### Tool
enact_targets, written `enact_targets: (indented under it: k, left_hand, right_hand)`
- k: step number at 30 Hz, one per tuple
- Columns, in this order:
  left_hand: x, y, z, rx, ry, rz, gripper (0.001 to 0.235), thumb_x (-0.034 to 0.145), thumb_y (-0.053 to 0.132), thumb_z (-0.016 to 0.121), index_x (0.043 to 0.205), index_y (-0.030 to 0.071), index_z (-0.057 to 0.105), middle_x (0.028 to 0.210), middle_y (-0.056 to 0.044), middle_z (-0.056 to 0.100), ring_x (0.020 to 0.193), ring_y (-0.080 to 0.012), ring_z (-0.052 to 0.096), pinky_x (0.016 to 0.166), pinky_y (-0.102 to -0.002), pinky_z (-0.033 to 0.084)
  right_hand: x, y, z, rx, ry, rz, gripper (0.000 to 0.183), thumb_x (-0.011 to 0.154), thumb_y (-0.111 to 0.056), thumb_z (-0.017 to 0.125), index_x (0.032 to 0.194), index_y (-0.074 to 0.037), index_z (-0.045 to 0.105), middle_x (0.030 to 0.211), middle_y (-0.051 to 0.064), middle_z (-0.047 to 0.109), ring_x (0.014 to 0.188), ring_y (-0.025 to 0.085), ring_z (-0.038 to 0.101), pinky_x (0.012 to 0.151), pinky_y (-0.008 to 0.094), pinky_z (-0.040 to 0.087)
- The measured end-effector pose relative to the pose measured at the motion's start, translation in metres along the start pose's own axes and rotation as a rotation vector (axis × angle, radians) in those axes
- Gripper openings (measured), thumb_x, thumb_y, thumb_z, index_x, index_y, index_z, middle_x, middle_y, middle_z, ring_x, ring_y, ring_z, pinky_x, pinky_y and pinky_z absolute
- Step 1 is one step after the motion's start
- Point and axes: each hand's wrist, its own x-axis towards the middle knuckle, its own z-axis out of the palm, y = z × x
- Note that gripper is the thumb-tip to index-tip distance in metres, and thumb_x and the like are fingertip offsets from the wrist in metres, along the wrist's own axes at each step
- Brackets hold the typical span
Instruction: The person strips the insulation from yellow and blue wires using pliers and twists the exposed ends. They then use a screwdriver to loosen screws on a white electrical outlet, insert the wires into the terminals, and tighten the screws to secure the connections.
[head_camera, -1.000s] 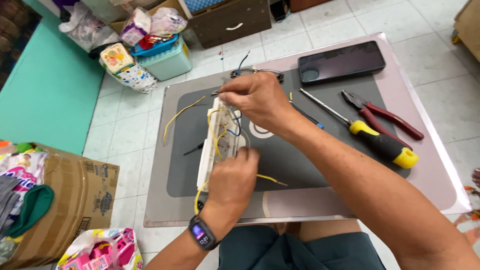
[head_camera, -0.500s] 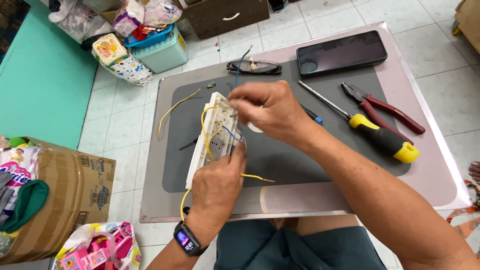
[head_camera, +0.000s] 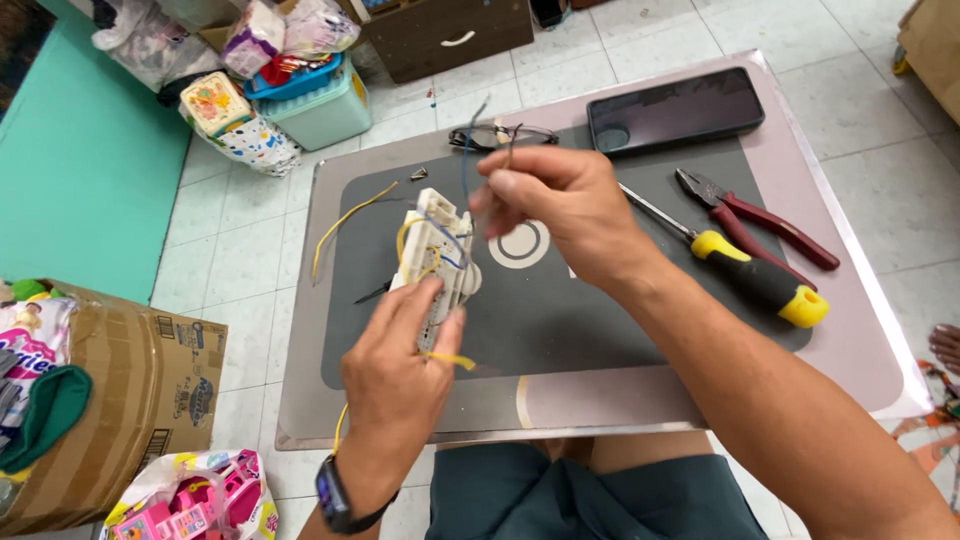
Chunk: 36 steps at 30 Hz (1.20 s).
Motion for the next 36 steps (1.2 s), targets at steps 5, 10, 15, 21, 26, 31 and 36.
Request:
enact_targets:
  k: [5, 10, 15, 21, 26, 31, 36]
  left_hand:
    - [0.036, 0.014, -0.058, -0.097, -0.36, -0.317, 0.071, 0.077, 0.052, 0.059, 0.137, 0.017, 0.048, 0.102, 0.003, 0.055, 0.055, -0.0159, 0.048, 0.059, -0.036, 0.044]
    - [0.062, 0.014, -0.053, -0.032, -0.703, -0.458, 0.045, 0.101, 0.041, 0.029, 0.071, 0.013, 0.05, 0.056, -0.004, 0.046, 0.058, -0.0246, 0.048, 0.063, -0.04, 0.035]
    - [0.069, -0.002, -0.005, 0.036, -0.837, -0.189, 0.056, 0.094, 0.041, 0.04, 0.064, 0.001, 0.064, 0.059, -0.021, 0.063, 0.061, -0.0449, 0.064, 0.058, -0.051, 0.051]
    - [0.077, -0.005, 0.006, 0.074, -0.799, -0.189, 0.054, 0.091, 0.042, 0.043, 0.075, -0.004, 0.066, 0.071, -0.027, 0.066, 0.075, -0.049, 0.067, 0.071, -0.057, 0.054]
    - [0.069, -0.008, 0.013, 0.09, -0.784, -0.158, 0.051, 0.09, 0.041, 0.045, 0.076, -0.004, 0.066, 0.069, -0.027, 0.065, 0.073, -0.0497, 0.067, 0.068, -0.058, 0.053]
    - [0.073, 0.002, 0.004, 0.086, -0.823, -0.205, 0.054, 0.092, 0.04, 0.041, 0.077, -0.006, 0.066, 0.073, -0.031, 0.066, 0.08, -0.051, 0.067, 0.075, -0.059, 0.053]
    - [0.072, 0.002, 0.006, 0.055, -0.807, -0.184, 0.053, 0.092, 0.04, 0.044, 0.075, -0.005, 0.066, 0.068, -0.027, 0.066, 0.075, -0.049, 0.069, 0.072, -0.058, 0.054]
  right_hand:
    - [-0.014, 0.019, -0.007, -0.086, -0.057, 0.132, 0.026, 0.093, -0.014, 0.055, 0.11, 0.001, 0.067, 0.063, 0.011, 0.062, 0.052, 0.016, 0.054, 0.053, 0.026, 0.047]
    - [-0.019, 0.036, -0.007, -0.133, -0.068, 0.139, 0.026, 0.094, -0.011, 0.053, 0.107, 0.004, 0.07, 0.062, 0.01, 0.059, 0.053, 0.013, 0.052, 0.049, 0.023, 0.046]
    - [-0.025, 0.048, -0.002, -0.183, -0.103, -0.002, 0.025, 0.089, -0.008, 0.063, 0.111, -0.008, 0.073, 0.06, 0.011, 0.067, 0.046, 0.014, 0.058, 0.05, 0.027, 0.048]
    - [-0.026, 0.046, -0.001, -0.17, -0.109, -0.002, 0.024, 0.088, -0.007, 0.065, 0.111, -0.007, 0.073, 0.057, 0.011, 0.065, 0.043, 0.013, 0.054, 0.045, 0.026, 0.047]
    - [-0.026, 0.042, -0.001, -0.162, -0.117, -0.016, 0.026, 0.088, -0.005, 0.065, 0.113, -0.008, 0.072, 0.056, 0.011, 0.065, 0.043, 0.013, 0.054, 0.044, 0.026, 0.047]
    - [-0.026, 0.043, -0.001, -0.13, -0.066, -0.013, 0.023, 0.086, -0.005, 0.068, 0.107, -0.008, 0.074, 0.054, 0.012, 0.063, 0.043, 0.014, 0.053, 0.042, 0.027, 0.046]
    - [-0.028, 0.041, 0.0, -0.154, -0.075, 0.019, 0.02, 0.082, -0.004, 0.073, 0.101, -0.006, 0.076, 0.052, 0.012, 0.063, 0.043, 0.013, 0.052, 0.04, 0.025, 0.045]
